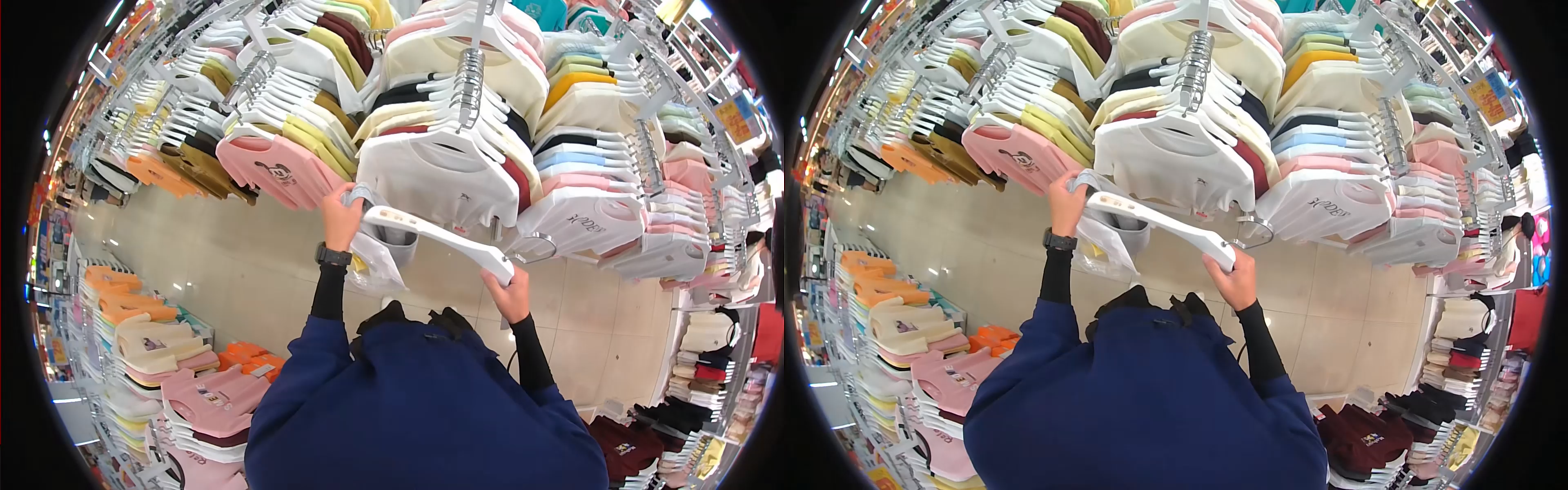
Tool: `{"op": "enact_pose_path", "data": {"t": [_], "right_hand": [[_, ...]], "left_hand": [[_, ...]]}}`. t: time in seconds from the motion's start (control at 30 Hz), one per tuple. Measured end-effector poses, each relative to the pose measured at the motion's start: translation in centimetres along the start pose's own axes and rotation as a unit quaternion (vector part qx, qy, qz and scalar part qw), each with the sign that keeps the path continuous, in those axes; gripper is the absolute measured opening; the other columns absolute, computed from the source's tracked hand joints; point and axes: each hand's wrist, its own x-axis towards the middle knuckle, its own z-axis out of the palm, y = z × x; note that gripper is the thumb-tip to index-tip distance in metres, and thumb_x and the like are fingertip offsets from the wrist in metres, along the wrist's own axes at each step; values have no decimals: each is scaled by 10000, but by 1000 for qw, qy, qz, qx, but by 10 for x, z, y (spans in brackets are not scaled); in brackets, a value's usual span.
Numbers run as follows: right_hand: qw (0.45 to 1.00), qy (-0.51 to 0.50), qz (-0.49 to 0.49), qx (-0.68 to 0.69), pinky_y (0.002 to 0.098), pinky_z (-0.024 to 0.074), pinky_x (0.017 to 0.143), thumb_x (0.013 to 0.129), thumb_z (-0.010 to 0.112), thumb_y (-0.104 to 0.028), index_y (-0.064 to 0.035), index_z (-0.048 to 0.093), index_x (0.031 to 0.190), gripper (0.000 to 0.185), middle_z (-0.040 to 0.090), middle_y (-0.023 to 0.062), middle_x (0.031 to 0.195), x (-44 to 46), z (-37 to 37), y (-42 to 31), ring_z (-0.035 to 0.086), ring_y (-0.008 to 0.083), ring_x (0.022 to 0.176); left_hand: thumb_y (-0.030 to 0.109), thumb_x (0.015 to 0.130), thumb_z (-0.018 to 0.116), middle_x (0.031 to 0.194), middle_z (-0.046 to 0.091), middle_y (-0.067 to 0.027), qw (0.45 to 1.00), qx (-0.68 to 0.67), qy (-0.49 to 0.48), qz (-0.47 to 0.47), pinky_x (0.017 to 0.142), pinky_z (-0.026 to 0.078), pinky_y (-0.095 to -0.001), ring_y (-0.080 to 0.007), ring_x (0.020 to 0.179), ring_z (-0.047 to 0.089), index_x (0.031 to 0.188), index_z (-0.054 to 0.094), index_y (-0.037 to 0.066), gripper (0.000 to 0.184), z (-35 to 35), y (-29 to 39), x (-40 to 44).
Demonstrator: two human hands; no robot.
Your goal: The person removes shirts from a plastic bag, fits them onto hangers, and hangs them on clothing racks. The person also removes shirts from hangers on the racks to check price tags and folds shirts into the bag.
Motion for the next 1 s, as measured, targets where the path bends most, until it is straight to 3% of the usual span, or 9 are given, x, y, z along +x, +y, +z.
{"op": "enact_pose_path", "data": {"t": [0.23, 0.37, 0.5, 0.53, 0.67, 0.77, 0.83, 0.93, 1.0], "right_hand": [[994, -59, -40, -86, 326, 410, 511, 807, 719, -141, 26, 685, 871, 182, 599, 113, 676, 7, 19, -1, 504, 222, 504], [997, -2, -60, -54, 328, 457, 554, 807, 711, -100, 4, 686, 927, 161, 640, 112, 770, -1, 51, -18, 579, 241, 569], [995, -4, -62, -80, 358, 513, 658, 839, 678, -95, -32, 653, 1059, 231, 673, 125, 917, -12, 82, -27, 666, 295, 738], [991, -13, -75, -112, 393, 522, 704, 862, 651, -107, -55, 543, 1239, 395, 673, 147, 957, -11, 87, -21, 674, 341, 834], [1000, -19, 16, 0, 435, 517, 698, 869, 627, -128, -70, 309, 1405, 626, 667, 221, 937, 11, 103, 1, 659, 400, 845], [989, -129, 29, -69, 433, 519, 682, 862, 616, -107, -26, 355, 1364, 572, 670, 210, 865, 20, 101, 12, 669, 401, 827], [995, -82, -30, -47, 430, 519, 671, 854, 611, -97, 6, 440, 1268, 459, 663, 208, 821, 16, 105, 36, 666, 405, 798], [996, -73, 50, -18, 440, 515, 682, 845, 639, -128, 11, 492, 1183, 394, 655, 234, 868, 21, 88, 17, 648, 425, 830], [994, -89, -6, -63, 450, 512, 696, 844, 652, -159, 9, 486, 1186, 416, 650, 250, 878, 28, 70, 26, 644, 430, 837]], "left_hand": [[157, 769, 696, 723, 651, -168, 991, 120, 43, 42, 616, 485, -355, -277, 655, 640, 907, 687, 35, 184, 4, 15, -14], [188, 741, 708, 753, 661, -183, 984, 172, 42, 13, 610, 484, -396, -364, 693, 635, 899, 697, 87, 188, 15, 30, -30], [130, 676, 713, 824, 678, -135, 978, 186, -1, 98, 624, 502, -410, -341, 714, 638, 982, 690, 121, 307, 22, 42, -53], [114, 681, 707, 841, 678, -124, 978, 177, -4, 110, 627, 506, -402, -334, 722, 641, 986, 690, 121, 306, 27, 48, -63], [44, 728, 681, 883, 676, -121, 986, 104, -40, 125, 644, 515, -372, -315, 766, 650, 984, 695, 95, 261, 42, 63, -92], [13, 750, 682, 878, 668, -128, 988, 55, -63, 133, 649, 513, -348, -306, 764, 648, 987, 695, 58, 242, 52, 63, -110], [29, 744, 696, 852, 660, -124, 990, 19, -82, 113, 647, 512, -344, -297, 748, 648, 990, 697, 55, 248, 51, 72, -113], [84, 716, 755, 1006, 638, -124, 988, 20, -95, 119, 790, 505, -345, -290, 899, 629, 1119, 655, 52, 417, 33, 75, -104], [134, 719, 780, 1188, 609, -119, 986, 33, -86, 137, 896, 495, -386, -329, 1056, 602, 1192, 620, 56, 505, 19, 61, -92]]}}
